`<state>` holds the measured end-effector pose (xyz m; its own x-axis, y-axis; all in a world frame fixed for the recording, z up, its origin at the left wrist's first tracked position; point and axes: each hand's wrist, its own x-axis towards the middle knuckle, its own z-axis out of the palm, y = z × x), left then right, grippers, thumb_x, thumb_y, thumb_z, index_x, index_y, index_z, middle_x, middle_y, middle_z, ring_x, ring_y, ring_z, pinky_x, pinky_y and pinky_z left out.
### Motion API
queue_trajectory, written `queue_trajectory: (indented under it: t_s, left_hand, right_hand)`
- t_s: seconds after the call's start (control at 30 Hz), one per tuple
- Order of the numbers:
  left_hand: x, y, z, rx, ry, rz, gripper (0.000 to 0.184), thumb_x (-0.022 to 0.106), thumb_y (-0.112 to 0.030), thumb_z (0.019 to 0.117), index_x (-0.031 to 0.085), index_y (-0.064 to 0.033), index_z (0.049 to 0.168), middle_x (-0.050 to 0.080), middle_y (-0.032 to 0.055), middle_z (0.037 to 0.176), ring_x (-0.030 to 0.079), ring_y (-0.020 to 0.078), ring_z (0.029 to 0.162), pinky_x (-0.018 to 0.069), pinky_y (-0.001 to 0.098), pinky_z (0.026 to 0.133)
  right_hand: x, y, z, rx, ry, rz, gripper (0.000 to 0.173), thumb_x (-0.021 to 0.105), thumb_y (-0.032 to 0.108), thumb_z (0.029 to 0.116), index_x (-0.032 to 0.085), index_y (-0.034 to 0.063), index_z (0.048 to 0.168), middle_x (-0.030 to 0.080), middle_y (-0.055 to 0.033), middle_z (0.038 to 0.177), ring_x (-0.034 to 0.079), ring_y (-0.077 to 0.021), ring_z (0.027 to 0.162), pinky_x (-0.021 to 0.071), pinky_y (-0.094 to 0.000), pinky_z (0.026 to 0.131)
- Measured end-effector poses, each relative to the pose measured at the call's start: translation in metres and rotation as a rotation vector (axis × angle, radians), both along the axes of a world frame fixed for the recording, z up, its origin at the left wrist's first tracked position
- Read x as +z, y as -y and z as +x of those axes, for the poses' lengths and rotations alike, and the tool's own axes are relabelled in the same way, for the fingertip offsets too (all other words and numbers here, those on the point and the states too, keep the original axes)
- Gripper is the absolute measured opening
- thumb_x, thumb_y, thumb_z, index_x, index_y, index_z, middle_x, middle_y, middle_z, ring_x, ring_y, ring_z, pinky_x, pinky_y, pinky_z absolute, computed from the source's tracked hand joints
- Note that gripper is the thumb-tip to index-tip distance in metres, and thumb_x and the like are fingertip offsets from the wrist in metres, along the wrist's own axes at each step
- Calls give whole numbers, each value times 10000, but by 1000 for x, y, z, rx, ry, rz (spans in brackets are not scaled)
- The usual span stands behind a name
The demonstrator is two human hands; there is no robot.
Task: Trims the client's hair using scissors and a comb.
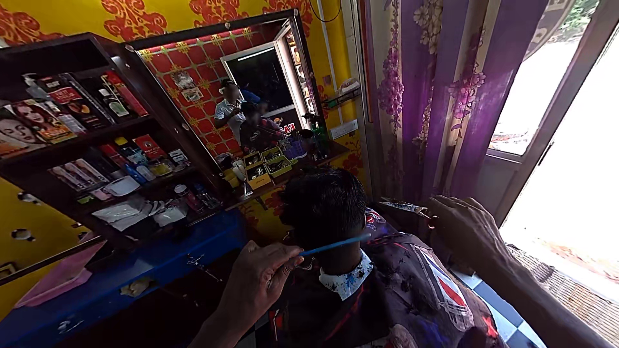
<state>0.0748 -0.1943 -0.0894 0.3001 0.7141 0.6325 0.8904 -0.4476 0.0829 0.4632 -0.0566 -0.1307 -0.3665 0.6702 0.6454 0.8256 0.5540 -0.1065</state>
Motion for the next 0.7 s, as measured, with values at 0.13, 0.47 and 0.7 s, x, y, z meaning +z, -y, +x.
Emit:
queue_trajectory:
  t_s: [0.13,0.47,0.7]
  left_hand:
    - [-17,-4,-20,-49,-107,-8,337,538,-533,1024,719,-320,1212,708,-98,1148,620,66,1019,419,370,879]
    - [8,-20,-16,-12,-66,304,292,657,-428,990,743,-253,1207,695,-36,1139,611,100,1013,433,331,849]
    - [18,-24,-9,-13,-65,335,287,661,-411,988,750,-235,1197,696,-25,1131,607,106,995,426,339,842]
  right_hand:
    - [3,4,-2,-26,68,33,259,789,-73,796,727,80,996,727,-99,907,704,-312,801,544,-534,766]
    - [31,35,-42,-23,245,79,267,829,-48,760,737,98,963,715,-79,862,698,-279,784,548,-473,774]
    - [47,46,-68,-51,410,9,409,866,31,742,721,92,1120,707,-95,1012,670,-286,918,512,-449,816]
